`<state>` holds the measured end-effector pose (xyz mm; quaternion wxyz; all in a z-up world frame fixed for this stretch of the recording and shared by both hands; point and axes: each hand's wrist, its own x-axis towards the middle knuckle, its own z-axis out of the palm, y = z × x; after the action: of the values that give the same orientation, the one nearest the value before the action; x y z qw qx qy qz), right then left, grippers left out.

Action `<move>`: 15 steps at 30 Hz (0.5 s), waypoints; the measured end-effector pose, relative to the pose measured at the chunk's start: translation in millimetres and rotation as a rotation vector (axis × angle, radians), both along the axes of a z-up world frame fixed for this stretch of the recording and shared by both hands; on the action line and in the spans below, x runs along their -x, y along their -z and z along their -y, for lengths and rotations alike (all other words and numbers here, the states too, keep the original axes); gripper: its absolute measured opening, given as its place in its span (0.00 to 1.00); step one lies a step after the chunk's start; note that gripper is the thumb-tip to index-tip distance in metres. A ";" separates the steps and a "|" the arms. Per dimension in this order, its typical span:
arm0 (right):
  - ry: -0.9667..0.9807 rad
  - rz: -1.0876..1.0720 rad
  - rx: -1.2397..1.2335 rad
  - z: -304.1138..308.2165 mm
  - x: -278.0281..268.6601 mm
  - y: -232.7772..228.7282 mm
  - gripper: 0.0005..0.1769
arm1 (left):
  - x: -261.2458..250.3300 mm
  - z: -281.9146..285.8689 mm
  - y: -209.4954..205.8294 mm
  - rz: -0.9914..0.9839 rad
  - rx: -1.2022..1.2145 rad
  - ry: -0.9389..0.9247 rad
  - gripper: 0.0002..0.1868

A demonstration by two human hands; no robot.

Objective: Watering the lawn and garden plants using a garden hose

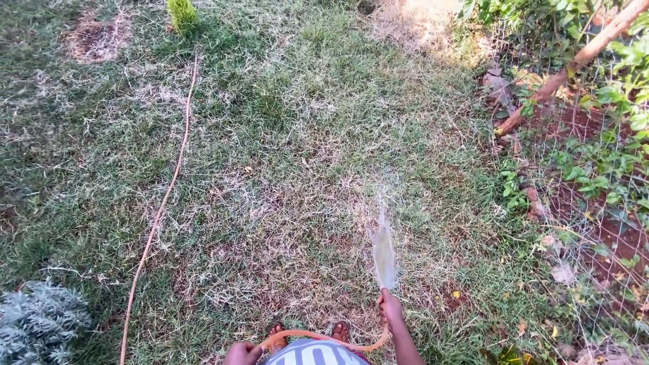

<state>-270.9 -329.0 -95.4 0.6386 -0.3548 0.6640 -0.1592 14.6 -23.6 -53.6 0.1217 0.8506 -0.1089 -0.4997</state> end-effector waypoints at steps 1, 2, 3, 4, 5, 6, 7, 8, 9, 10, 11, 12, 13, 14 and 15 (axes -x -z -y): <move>-0.007 -0.001 0.004 2.7 -3.5 -1.1 0.22 | 0.3 1.9 -0.3 -0.001 0.004 -0.007 0.12; -0.042 -0.013 0.009 2.3 -6.3 -1.1 0.22 | 0.3 1.6 -0.7 0.014 -0.003 0.009 0.11; -0.076 -0.025 0.013 2.0 -9.0 -1.0 0.23 | 0.5 1.5 -0.9 0.029 -0.010 0.026 0.12; -0.078 -0.025 0.013 2.2 -11.9 -0.7 0.23 | 1.0 1.7 -1.2 0.029 -0.011 0.023 0.12; -0.106 -0.041 0.026 2.6 -14.9 -0.5 0.22 | 1.6 2.0 -1.6 0.022 -0.011 0.022 0.12; -0.133 -0.056 0.040 3.4 -18.4 -0.3 0.22 | 1.7 2.8 -1.9 0.017 -0.010 0.021 0.12; -0.135 -0.054 0.041 2.0 -20.7 -0.2 0.22 | 0.3 2.7 -1.8 0.018 -0.009 0.018 0.12; -0.139 -0.065 0.039 2.2 -23.4 -0.4 0.21 | -0.6 3.5 -1.6 -0.022 0.000 0.009 0.11; -0.143 -0.075 0.037 2.2 -26.2 -0.5 0.21 | -1.6 4.2 -1.4 -0.063 0.010 -0.001 0.11; -0.146 -0.074 0.039 1.2 -27.1 -2.8 0.21 | -1.2 2.7 -1.5 -0.062 0.012 -0.004 0.11; -0.141 -0.042 0.039 0.2 -27.9 -5.0 0.22 | -0.7 1.1 -1.5 -0.057 0.029 -0.013 0.12; -0.135 -0.011 0.039 0.3 -27.8 -7.6 0.23 | 0.9 0.5 -1.3 -0.054 0.047 -0.023 0.13; -0.139 -0.011 0.042 -0.4 -27.2 -5.8 0.23 | -0.5 -2.4 10.5 -0.054 0.050 -0.027 0.13; -0.131 -0.024 0.048 0.0 -27.3 -4.1 0.23 | -2.2 -4.5 22.5 -0.032 0.061 -0.004 0.12; -0.124 -0.037 0.054 0.3 -27.5 -2.5 0.23 | -3.9 -6.6 34.5 -0.011 0.073 0.019 0.10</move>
<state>-243.4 -329.3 -92.9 0.6250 -0.4150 0.6482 -0.1306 18.6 -17.0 -88.1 0.1486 0.8418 -0.1342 -0.5012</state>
